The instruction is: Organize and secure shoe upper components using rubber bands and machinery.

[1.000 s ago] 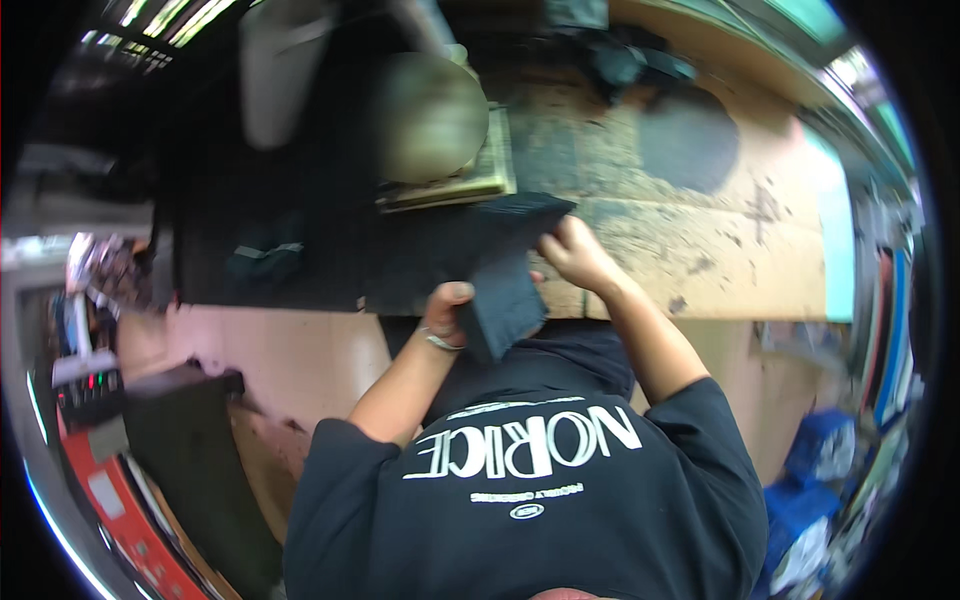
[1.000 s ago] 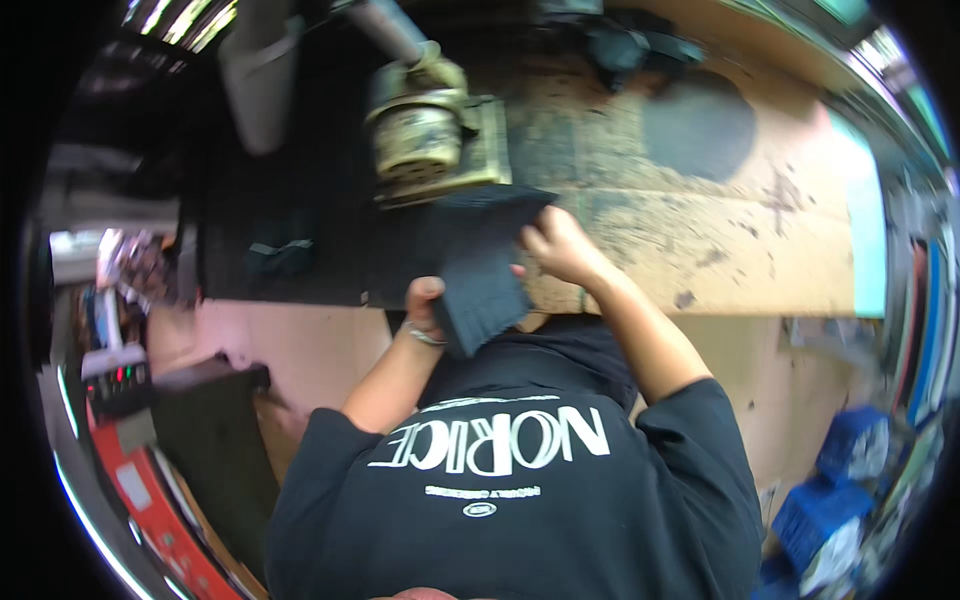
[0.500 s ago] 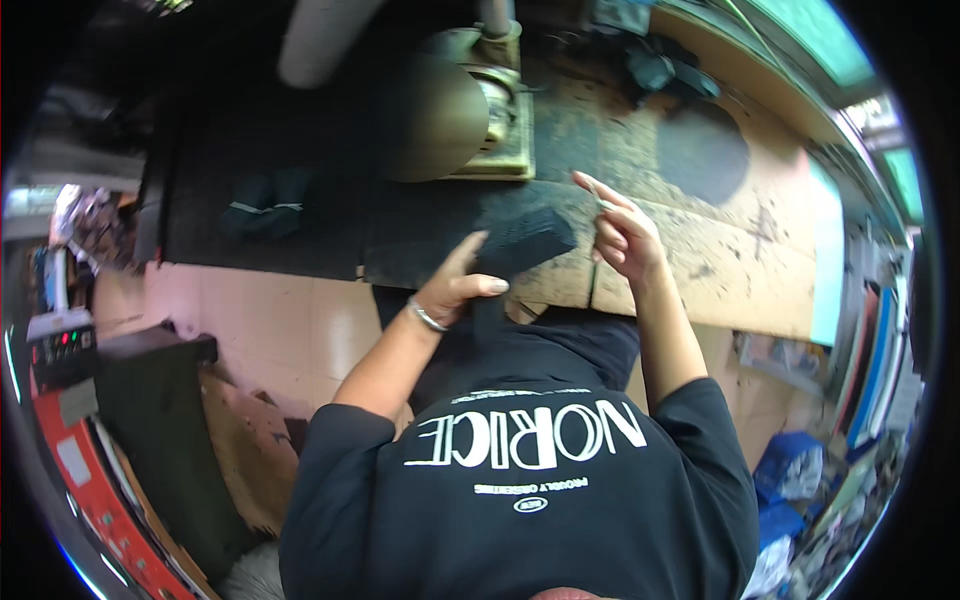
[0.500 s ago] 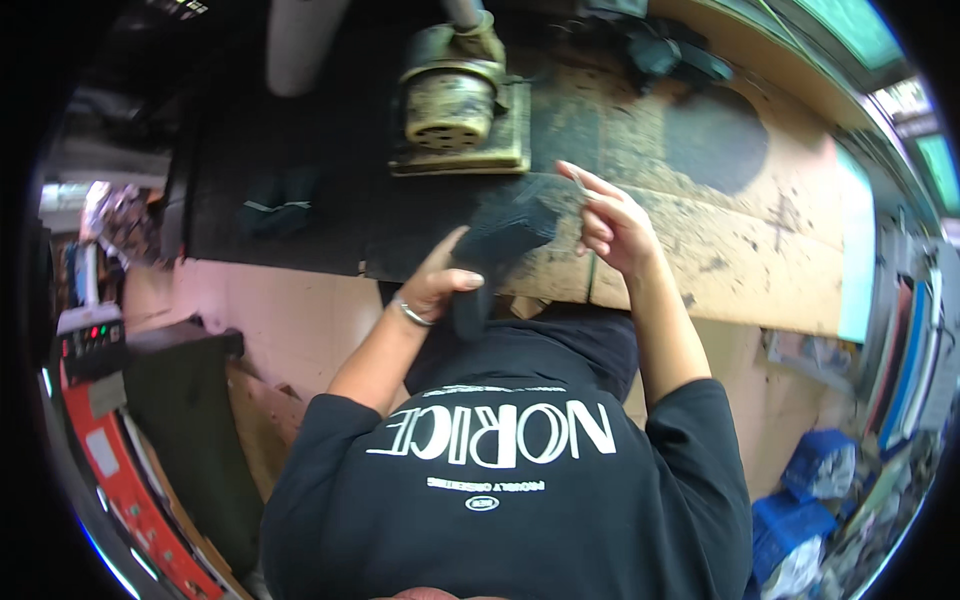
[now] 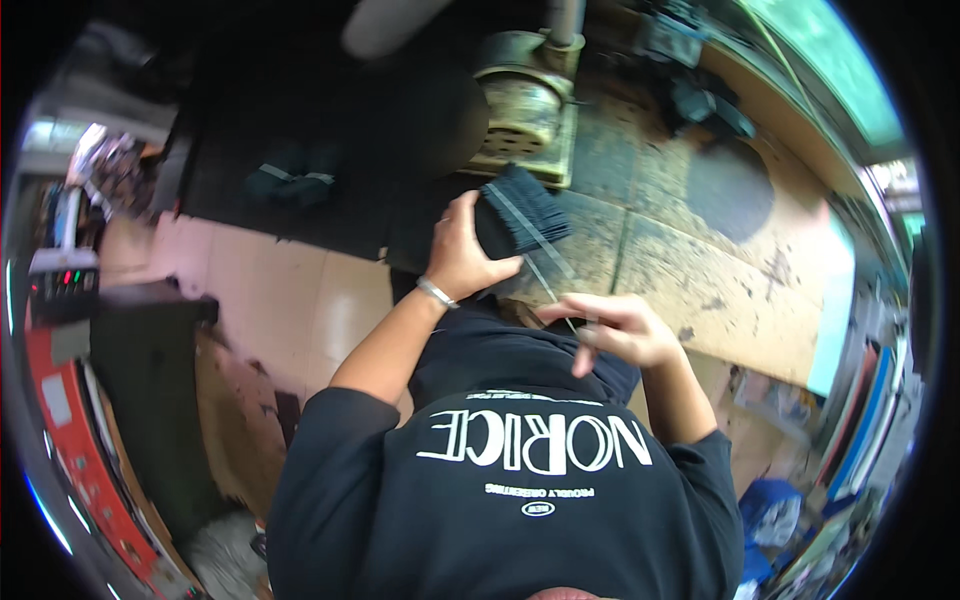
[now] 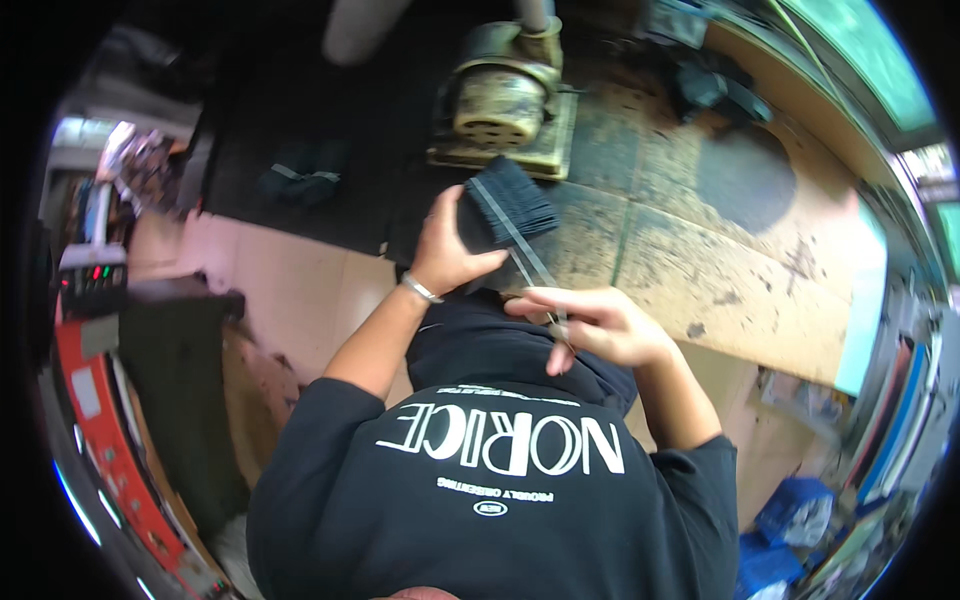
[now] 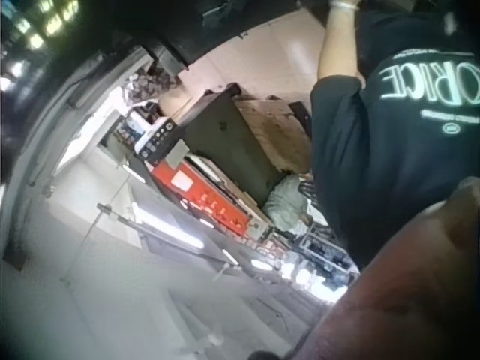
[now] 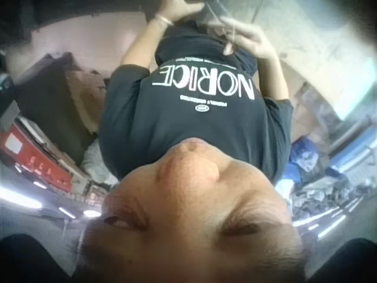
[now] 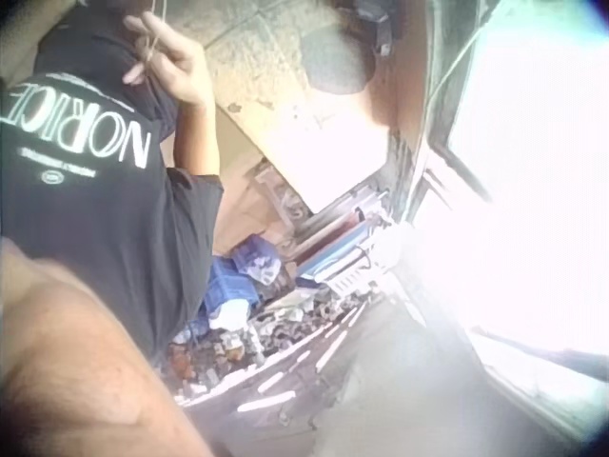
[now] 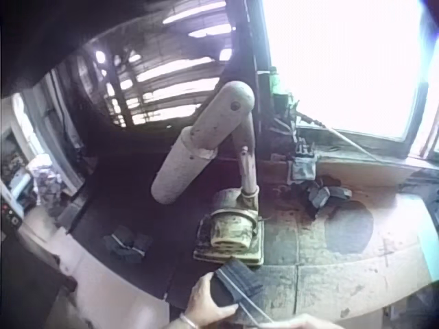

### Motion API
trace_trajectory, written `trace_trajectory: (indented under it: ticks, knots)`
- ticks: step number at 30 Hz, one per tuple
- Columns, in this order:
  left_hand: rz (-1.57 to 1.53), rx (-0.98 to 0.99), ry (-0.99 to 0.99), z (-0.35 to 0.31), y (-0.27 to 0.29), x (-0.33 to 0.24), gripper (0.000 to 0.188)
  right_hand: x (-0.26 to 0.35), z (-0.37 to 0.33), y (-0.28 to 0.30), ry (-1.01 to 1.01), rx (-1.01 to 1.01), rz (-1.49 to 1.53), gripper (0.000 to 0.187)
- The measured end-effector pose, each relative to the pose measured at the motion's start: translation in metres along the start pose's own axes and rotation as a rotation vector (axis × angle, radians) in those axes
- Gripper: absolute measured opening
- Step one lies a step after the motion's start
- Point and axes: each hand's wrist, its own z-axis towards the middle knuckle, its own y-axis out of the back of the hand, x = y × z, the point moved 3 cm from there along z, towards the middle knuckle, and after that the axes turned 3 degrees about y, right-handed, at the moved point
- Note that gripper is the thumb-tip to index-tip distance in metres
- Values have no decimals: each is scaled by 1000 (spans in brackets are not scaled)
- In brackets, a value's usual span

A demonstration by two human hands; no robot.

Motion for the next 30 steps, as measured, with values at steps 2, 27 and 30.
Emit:
trace_trajectory:
  ticks: [2,27,30]
  knots:
    - [-44,-38,61,-5,-6,12,98,12,-8,-13,451,-41,-110,60]
    - [-125,366,-671,-32,25,-63,97,-13,43,62,99,-394,150,71]
    - [-100,491,-732,-19,19,-63,97,2,39,65,95,-345,-196,72]
